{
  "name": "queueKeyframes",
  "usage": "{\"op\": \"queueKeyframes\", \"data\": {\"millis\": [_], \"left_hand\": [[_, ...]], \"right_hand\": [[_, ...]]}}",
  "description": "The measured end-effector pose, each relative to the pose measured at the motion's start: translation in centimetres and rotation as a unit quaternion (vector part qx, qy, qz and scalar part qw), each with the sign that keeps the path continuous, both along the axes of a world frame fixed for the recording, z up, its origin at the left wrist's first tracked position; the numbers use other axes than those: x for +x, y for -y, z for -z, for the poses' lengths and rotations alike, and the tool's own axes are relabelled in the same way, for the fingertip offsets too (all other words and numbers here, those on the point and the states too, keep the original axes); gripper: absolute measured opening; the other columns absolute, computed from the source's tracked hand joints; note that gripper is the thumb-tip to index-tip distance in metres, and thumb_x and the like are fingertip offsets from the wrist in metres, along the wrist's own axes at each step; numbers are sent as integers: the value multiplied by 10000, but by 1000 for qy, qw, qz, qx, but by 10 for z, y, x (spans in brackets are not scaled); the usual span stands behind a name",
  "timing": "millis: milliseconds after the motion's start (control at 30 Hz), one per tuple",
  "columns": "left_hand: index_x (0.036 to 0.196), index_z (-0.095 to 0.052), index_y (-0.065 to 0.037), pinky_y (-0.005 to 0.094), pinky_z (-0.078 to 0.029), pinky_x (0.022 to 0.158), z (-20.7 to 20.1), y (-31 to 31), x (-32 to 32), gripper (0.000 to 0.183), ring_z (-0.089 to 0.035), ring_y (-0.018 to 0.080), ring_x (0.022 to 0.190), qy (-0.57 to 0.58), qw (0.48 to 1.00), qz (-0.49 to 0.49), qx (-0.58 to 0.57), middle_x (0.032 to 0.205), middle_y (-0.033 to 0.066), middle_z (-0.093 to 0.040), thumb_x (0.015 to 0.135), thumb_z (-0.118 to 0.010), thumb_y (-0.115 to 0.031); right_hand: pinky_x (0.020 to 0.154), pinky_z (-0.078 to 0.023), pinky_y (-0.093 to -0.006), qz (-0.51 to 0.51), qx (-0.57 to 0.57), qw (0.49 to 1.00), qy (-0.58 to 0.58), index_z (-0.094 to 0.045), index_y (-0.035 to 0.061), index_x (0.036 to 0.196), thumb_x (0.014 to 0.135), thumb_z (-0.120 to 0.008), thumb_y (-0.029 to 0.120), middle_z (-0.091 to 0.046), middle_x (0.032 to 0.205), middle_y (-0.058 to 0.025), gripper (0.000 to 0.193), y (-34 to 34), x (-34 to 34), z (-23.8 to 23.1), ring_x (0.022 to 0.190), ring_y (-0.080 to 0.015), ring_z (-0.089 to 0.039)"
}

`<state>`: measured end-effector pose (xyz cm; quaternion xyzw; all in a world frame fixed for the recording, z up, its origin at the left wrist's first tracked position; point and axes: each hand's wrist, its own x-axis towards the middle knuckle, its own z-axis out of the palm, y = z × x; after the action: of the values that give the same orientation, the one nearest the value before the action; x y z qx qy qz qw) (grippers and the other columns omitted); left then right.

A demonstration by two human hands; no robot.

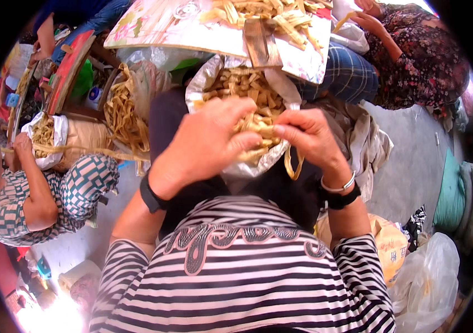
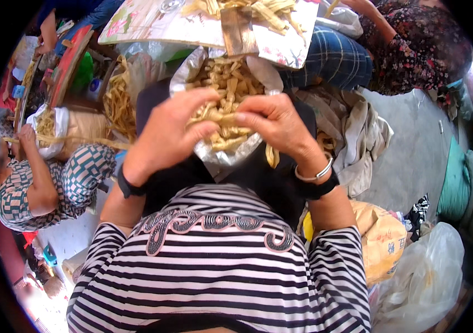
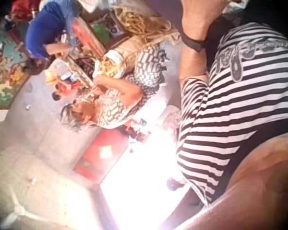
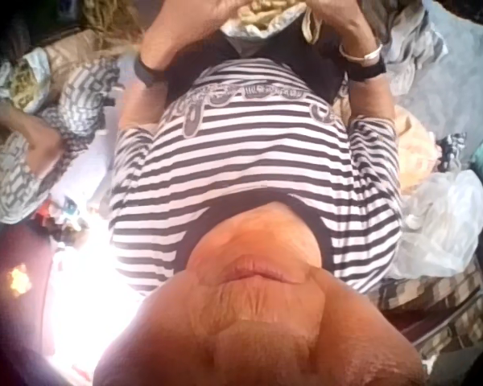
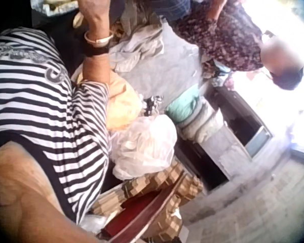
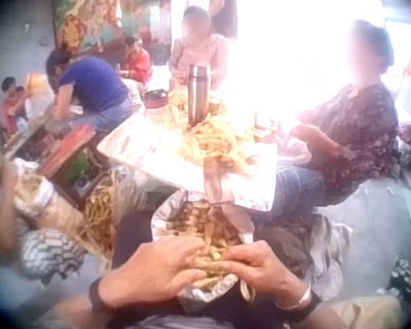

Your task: The person ties dried bean curd sticks into knots by hand and places them into a bag.

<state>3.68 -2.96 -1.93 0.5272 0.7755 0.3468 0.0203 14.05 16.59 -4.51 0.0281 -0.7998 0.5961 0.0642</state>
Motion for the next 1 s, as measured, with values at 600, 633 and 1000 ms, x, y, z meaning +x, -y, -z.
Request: {"op": "queueKeyframes", "data": {"millis": [600, 633, 1000], "left_hand": [[886, -589, -68, 393, -417, 574, 27, -100, -126, 152, -563, 332, 639, 59, 993, -97, -27, 679, 154, -583, 823, -563, -205], [887, -592, -70, 398, -420, 578, 32, -103, -132, 163, -567, 332, 645, 60, 993, -100, -35, 683, 153, -587, 824, -564, -218], [918, -637, -58, 418, -479, 635, 25, -57, -53, 284, -599, 372, 724, 59, 991, -117, 26, 774, 192, -625, 819, -546, -308]], "right_hand": [[547, -445, -364, 246, 253, 915, -196, -580, 3, 770, 801, -570, 57, -568, 666, -183, 63, -66, -122, 11, 624, -337, -586], [553, -452, -379, 258, 265, 908, -198, -582, 10, 756, 799, -568, 66, -573, 673, -188, 72, -68, -128, 18, 628, -347, -588], [497, -401, -312, 194, -29, 979, 62, -588, 14, 745, 848, -533, 184, -553, 590, -106, 206, -38, -88, -1, 524, -183, -503]]}}
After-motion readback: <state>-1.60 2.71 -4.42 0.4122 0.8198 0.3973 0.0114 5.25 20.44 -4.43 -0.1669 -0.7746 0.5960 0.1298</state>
